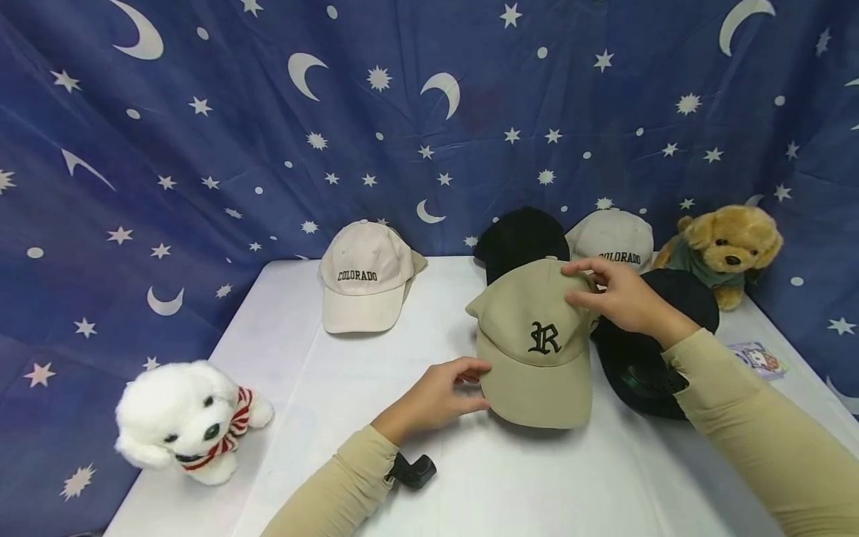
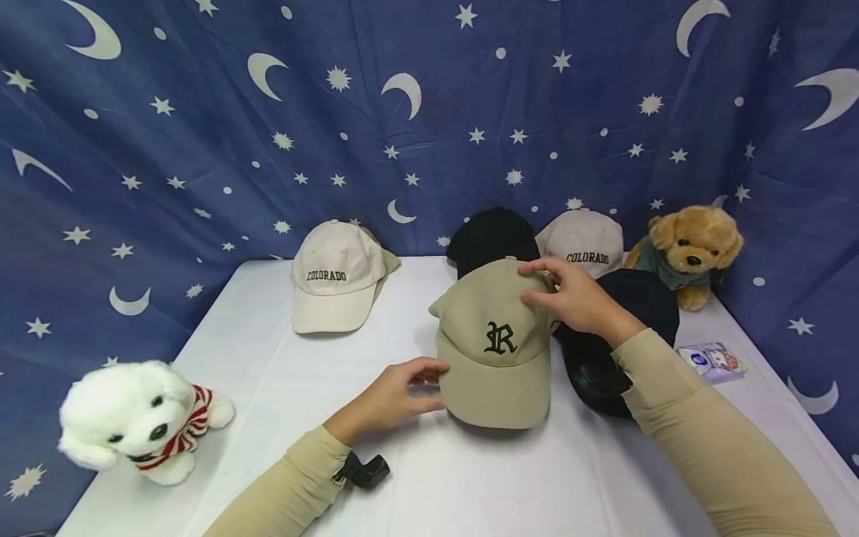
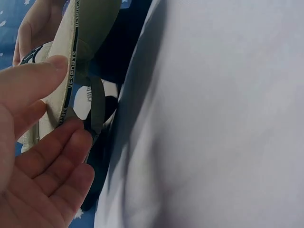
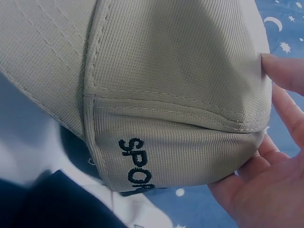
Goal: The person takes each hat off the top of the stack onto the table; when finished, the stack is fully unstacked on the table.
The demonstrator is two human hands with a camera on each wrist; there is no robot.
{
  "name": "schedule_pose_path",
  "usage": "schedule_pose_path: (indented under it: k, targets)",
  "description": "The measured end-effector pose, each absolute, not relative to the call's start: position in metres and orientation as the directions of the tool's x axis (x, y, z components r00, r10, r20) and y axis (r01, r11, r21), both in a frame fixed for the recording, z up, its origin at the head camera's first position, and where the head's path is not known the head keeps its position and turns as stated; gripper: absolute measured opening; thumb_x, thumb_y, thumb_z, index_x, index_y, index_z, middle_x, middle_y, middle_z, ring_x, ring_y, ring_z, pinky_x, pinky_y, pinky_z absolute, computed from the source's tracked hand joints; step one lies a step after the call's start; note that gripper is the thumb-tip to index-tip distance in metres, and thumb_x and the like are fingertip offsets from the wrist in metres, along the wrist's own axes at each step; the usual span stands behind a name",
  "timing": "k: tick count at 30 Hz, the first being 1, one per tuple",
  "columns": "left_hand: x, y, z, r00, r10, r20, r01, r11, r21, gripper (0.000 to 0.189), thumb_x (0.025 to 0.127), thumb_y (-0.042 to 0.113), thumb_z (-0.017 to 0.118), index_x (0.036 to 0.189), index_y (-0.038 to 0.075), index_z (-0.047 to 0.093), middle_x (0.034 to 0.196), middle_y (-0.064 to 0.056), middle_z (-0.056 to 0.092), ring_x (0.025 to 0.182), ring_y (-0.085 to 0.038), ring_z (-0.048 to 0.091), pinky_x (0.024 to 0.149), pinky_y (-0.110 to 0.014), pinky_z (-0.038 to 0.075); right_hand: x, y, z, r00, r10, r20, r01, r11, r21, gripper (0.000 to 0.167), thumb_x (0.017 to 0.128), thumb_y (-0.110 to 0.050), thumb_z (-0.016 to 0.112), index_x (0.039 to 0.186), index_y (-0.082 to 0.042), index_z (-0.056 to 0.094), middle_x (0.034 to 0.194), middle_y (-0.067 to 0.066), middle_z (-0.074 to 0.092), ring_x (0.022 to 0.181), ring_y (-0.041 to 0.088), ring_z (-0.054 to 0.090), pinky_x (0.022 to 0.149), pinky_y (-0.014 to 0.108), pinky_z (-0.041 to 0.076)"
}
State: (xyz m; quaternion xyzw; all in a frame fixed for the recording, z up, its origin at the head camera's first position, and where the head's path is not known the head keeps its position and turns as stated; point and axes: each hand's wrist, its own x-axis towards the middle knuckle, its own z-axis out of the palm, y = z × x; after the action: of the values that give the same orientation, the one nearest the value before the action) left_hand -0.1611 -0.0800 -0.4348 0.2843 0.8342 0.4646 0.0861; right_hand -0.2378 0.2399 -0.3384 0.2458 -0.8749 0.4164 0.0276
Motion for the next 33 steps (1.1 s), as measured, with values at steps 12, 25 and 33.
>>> schedule_pose_path:
  k: [12,25,33]
  targets:
    - [-0.157,-0.067,-0.439,-0.781,0.624,0.021,0.349,0.408,0.844,0.048,0.087,0.012,0.08,0.131,0.007,0.061,0.127,-0.003,0.064,0.107,-0.009,0.063,0.095,-0.021,0.047,-0.229,0.255,-0.35,-0.887,-0.41,0.212,-0.426,0.551,-0.718,0.037,0.095,-0.014,0.071,0.128,0.0,0.063,0.133,0.017,0.058,0.111,-0.002,0.047,0.09,0.009,0.035]
    - [-0.155,-0.052,-0.443,-0.75,0.661,-0.023,0.349,0.426,0.835,0.05,0.087,0.014,0.08,0.132,0.008,0.061,0.127,0.003,0.063,0.107,-0.002,0.06,0.095,-0.017,0.045,-0.225,0.274,-0.363,-0.895,-0.398,0.201,-0.411,0.56,-0.719,0.04,0.093,-0.012,0.072,0.129,0.001,0.062,0.132,0.019,0.058,0.106,-0.005,0.052,0.088,0.009,0.037]
    - [-0.149,-0.049,-0.441,-0.731,0.681,-0.033,0.356,0.423,0.834,0.045,0.087,0.015,0.081,0.128,0.011,0.065,0.106,0.01,0.067,0.097,0.002,0.062,0.088,-0.015,0.048,-0.218,0.276,-0.363,-0.908,-0.387,0.162,-0.38,0.598,-0.706,0.038,0.093,-0.019,0.074,0.126,-0.002,0.063,0.127,0.014,0.06,0.097,0.005,0.058,0.085,0.011,0.039]
